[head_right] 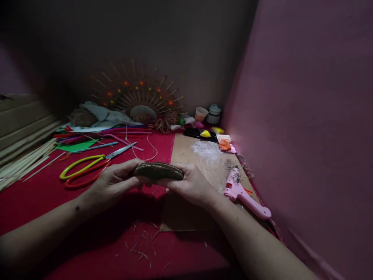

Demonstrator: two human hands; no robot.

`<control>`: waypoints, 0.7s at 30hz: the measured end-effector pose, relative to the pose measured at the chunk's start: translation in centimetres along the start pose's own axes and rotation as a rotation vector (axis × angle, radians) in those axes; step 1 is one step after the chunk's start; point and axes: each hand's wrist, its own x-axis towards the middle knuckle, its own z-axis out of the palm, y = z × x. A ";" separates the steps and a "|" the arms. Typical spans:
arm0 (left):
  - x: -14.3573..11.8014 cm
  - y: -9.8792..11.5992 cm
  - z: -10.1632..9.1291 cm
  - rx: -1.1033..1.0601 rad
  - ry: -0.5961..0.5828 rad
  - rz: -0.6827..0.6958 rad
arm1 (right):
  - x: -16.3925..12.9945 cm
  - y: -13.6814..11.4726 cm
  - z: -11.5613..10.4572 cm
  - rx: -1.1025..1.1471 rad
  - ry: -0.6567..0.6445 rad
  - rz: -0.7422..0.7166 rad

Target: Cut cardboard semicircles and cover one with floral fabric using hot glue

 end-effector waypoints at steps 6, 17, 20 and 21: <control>0.1 0.1 0.2 -0.007 -0.008 -0.050 | 0.2 0.2 -0.2 0.065 -0.023 0.144; -0.8 0.6 0.9 -0.121 0.061 -0.048 | 0.3 1.6 -0.7 0.251 -0.134 0.242; -0.9 0.8 1.2 -0.209 0.121 -0.024 | 0.2 1.8 -0.9 0.253 -0.134 0.212; -0.9 0.8 1.3 -0.221 0.132 -0.025 | 0.2 1.9 -0.9 0.245 -0.130 0.196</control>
